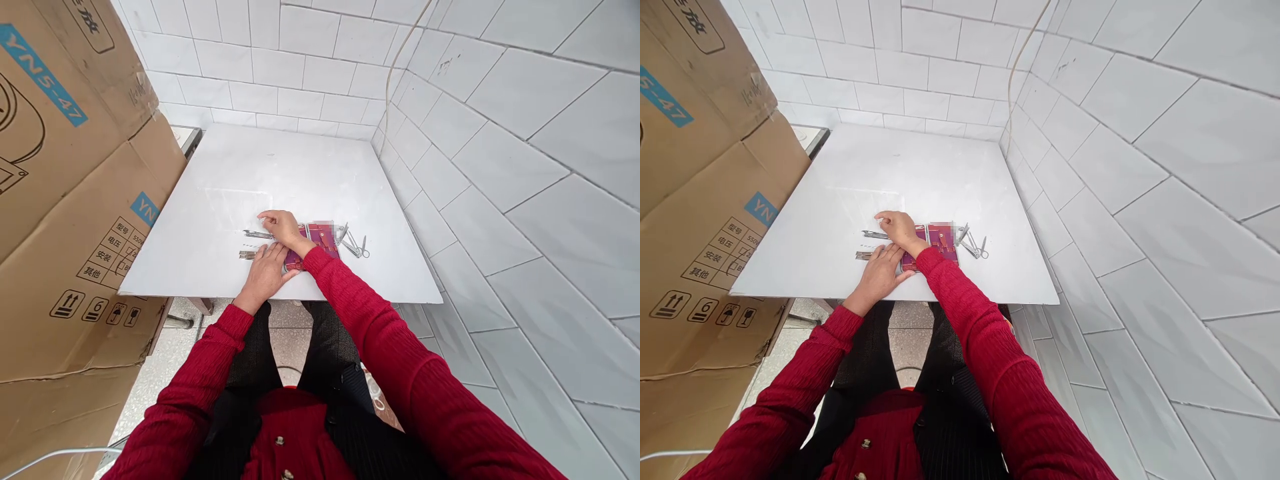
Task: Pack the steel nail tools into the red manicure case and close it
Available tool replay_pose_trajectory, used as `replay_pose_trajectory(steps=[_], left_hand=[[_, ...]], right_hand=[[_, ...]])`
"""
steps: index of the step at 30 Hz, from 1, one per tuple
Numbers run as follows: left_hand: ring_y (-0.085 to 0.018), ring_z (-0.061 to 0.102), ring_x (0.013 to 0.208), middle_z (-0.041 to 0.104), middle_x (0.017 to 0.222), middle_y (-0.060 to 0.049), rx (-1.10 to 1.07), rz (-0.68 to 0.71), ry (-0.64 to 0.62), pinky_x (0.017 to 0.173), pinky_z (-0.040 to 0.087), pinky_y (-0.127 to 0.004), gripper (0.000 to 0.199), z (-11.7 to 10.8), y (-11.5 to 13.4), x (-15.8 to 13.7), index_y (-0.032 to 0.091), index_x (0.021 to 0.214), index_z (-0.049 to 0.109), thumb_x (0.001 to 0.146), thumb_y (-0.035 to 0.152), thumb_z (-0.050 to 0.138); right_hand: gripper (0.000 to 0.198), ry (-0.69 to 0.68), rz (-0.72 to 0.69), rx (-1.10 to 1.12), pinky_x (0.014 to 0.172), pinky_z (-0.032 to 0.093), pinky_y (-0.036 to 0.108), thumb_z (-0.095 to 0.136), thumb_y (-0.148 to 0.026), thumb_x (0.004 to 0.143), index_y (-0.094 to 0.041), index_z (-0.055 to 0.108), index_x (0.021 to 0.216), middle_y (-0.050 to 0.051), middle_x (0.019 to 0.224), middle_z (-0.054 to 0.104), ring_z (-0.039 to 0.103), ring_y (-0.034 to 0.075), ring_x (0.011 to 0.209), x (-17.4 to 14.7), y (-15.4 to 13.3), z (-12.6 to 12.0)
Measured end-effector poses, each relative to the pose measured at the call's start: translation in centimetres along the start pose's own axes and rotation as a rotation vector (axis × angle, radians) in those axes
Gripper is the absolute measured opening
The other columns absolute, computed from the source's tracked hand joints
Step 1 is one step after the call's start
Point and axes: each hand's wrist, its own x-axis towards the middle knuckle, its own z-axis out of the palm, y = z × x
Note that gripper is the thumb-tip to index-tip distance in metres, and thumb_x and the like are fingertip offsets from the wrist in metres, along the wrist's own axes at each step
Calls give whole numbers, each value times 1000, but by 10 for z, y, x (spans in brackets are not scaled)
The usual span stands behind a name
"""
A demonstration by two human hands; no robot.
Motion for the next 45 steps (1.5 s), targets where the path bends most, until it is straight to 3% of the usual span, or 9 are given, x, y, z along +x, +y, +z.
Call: replay_pose_trajectory(steps=[5,10,18,28,35,45], left_hand=[[-36,63,128,70,133,-20,-13,11,27,107,46,-50,50,0,-1,-1,13,134,63,101,50,58],[-36,66,119,75,118,-19,1,21,54,107,46,-51,44,3,-2,-2,14,122,70,101,51,58],[-35,67,117,75,118,-18,18,20,50,106,48,-50,44,2,-3,-2,14,119,70,101,52,58],[-36,67,119,77,116,-20,8,34,75,111,46,-52,44,8,-7,-2,10,119,71,100,49,62],[-35,67,121,75,121,-21,4,59,103,111,45,-52,45,10,-9,-2,10,123,70,100,48,63],[-35,67,120,76,118,-19,9,67,125,110,46,-53,44,14,-11,-3,12,121,71,99,49,64]], right_hand=[[34,-214,-136,-258,82,47,25,58,-14,94,-24,81,117,0,92,78,67,16,84,3,-12,6],[35,-350,-249,-415,89,46,24,60,-13,96,-25,80,121,2,112,79,69,18,104,1,-17,11],[25,-329,-222,-580,78,42,27,57,-13,99,-16,82,98,8,99,80,68,20,91,-3,-36,3],[28,-391,-220,-888,77,50,31,54,-5,96,-9,78,108,20,112,78,73,27,102,4,-49,16],[28,-428,-160,-883,78,54,29,56,-6,94,-10,78,110,20,112,78,75,27,102,10,-49,20],[30,-364,-215,-896,83,55,33,52,-5,96,-10,77,112,21,114,77,74,30,108,7,-43,19]])
